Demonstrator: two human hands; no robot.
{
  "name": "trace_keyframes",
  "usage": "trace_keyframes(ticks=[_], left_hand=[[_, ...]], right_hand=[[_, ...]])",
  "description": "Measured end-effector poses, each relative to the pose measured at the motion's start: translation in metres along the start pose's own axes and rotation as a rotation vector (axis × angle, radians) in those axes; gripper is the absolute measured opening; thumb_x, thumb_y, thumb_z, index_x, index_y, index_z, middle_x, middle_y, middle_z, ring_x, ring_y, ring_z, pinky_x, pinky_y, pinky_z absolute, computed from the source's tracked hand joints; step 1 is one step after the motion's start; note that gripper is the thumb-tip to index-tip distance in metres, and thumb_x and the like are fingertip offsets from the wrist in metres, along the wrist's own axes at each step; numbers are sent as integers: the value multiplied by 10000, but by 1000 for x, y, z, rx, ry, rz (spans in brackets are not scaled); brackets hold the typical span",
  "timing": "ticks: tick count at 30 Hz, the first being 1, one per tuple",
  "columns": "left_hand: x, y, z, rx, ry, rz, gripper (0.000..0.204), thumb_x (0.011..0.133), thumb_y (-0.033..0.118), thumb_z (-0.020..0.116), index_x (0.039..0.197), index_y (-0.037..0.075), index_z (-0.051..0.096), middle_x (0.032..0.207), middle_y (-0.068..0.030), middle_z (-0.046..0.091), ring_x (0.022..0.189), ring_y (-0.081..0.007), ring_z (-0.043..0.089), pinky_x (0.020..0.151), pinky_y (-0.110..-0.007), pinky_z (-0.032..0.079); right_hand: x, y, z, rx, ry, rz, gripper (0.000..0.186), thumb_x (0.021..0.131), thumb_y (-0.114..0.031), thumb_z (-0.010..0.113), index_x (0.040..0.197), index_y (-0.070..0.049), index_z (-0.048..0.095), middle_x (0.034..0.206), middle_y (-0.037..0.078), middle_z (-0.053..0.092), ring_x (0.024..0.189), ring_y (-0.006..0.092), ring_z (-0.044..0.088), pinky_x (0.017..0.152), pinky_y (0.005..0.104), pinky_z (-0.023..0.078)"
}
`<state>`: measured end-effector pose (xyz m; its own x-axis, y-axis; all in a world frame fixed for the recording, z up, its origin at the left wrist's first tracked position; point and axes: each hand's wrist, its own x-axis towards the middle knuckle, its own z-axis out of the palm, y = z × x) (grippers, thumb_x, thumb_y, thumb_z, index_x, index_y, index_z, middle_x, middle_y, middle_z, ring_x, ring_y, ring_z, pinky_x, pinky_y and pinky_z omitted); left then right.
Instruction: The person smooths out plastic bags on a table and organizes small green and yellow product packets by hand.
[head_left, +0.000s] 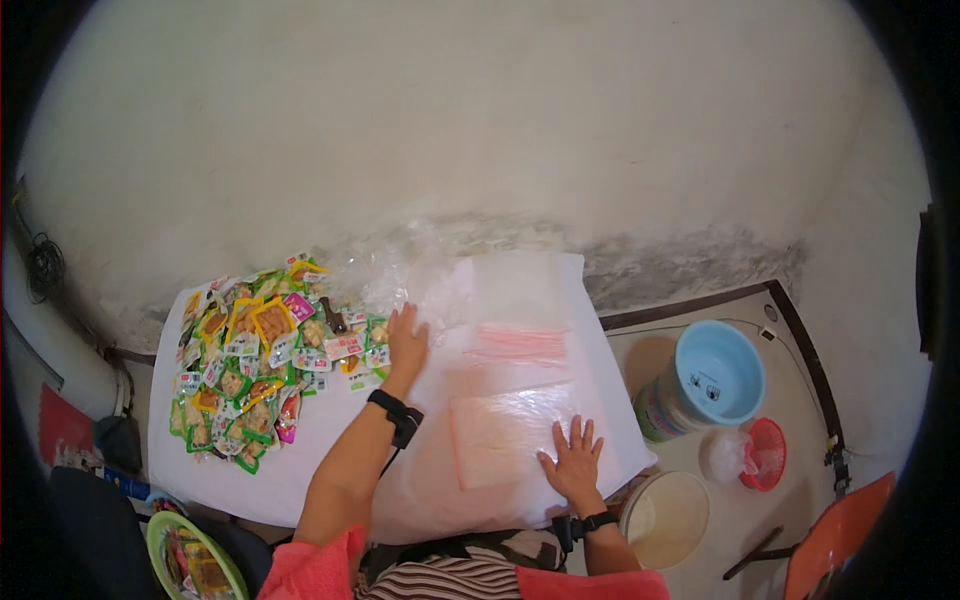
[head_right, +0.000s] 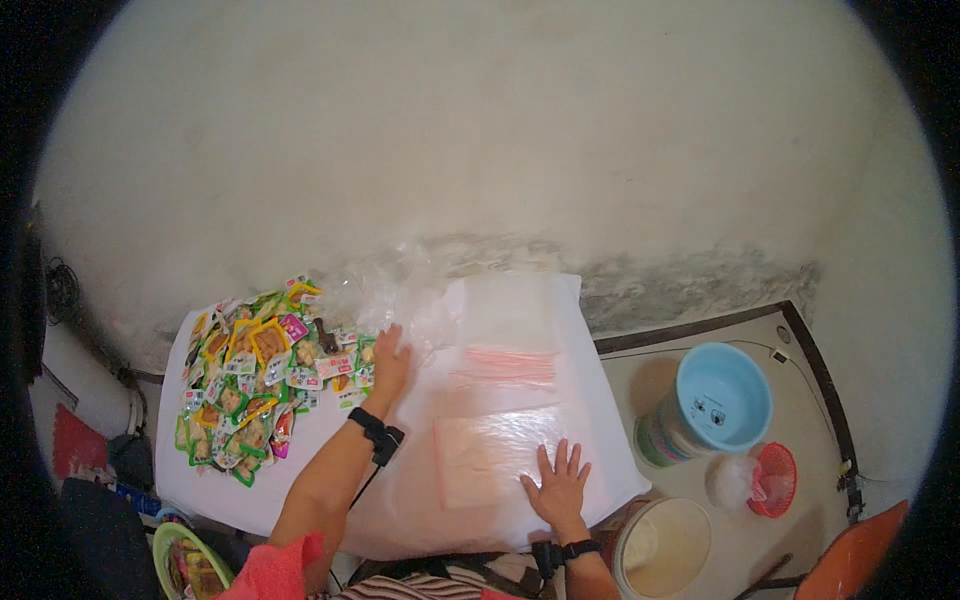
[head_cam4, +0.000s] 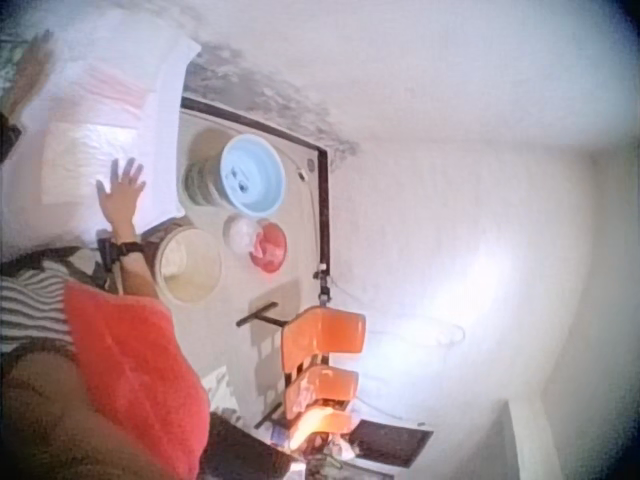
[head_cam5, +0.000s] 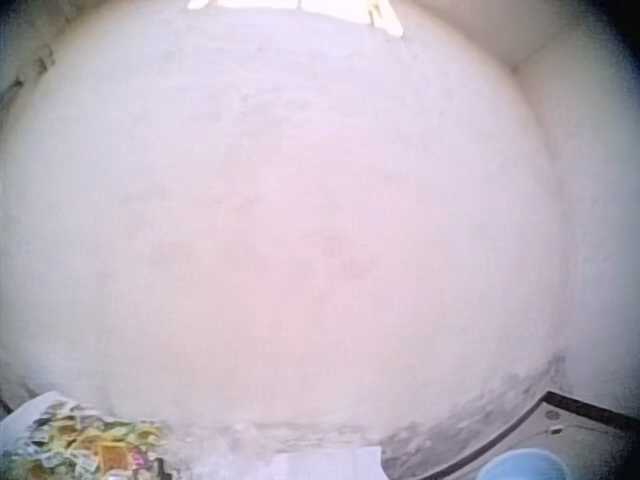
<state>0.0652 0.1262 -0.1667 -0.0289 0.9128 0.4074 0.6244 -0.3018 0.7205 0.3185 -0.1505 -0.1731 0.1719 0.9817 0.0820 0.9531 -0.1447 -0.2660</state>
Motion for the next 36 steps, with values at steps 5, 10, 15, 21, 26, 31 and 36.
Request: trace_keyframes(ticks=[5, 10, 15, 21, 26, 31, 36], left_hand=[[9, 43, -67, -759, 78, -172, 353, 885, 91, 510, 1227, 9, 507, 1210, -99, 548, 1133, -192, 503, 913, -266, 394], [-25, 48, -143, -1165, 140, -255, 338, 896, 27, 476, 1233, 14, 497, 1154, -50, 574, 1020, -154, 585, 681, -195, 483], [-77, 38, -187, -1223, 228, -284, 358, 877, -5, 497, 1235, 7, 489, 1165, -71, 564, 960, -176, 613, 640, -200, 503], [-145, 46, -198, -1089, 371, -491, 335, 872, -14, 496, 1206, -6, 515, 1161, -77, 569, 920, -182, 618, 623, -202, 486], [-166, 33, -217, -1026, 451, -551, 315, 876, -10, 488, 1186, 4, 542, 1115, -65, 594, 889, -140, 610, 644, -199, 474], [-178, -2, -233, -757, 456, -604, 320, 866, -18, 483, 1177, 6, 552, 1087, -29, 598, 843, -72, 562, 684, -187, 457], [-214, -36, -226, -168, 396, -384, 360, 794, 8, 567, 1154, 18, 559, 1210, -110, 526, 1063, -197, 507, 891, -305, 408]], right_hand=[[-6, 10, 3, -7, 10, 40, 651, 826, -488, 512, 1359, -139, 376, 1440, 238, 198, 1331, 453, 105, 1005, 652, 98], [-4, 1, -7, 41, -18, 67, 720, 813, -486, 538, 1373, -82, 330, 1447, 251, 153, 1340, 453, 47, 1001, 663, 44], [15, -68, -40, 313, 68, -153, 821, 772, -398, 645, 1367, 23, 267, 1414, 271, 219, 1330, 426, 133, 1047, 553, 110], [29, -187, -40, 957, 43, -297, 706, 772, -248, 688, 1332, 7, 343, 1304, 216, 413, 1140, 300, 481, 930, 356, 406], [45, -198, 13, 1265, -38, -237, 323, 878, -146, 566, 1171, -19, 522, 899, 39, 603, 721, 95, 575, 615, 225, 468], [34, -201, 25, 1589, -513, 270, 204, 933, -191, 467, 1053, -60, 567, 889, 32, 618, 742, 86, 571, 652, 217, 453], [26, -196, 47, 1415, -466, 65, 161, 940, -170, 448, 969, -62, 563, 930, 35, 619, 841, 103, 567, 737, 252, 448]])
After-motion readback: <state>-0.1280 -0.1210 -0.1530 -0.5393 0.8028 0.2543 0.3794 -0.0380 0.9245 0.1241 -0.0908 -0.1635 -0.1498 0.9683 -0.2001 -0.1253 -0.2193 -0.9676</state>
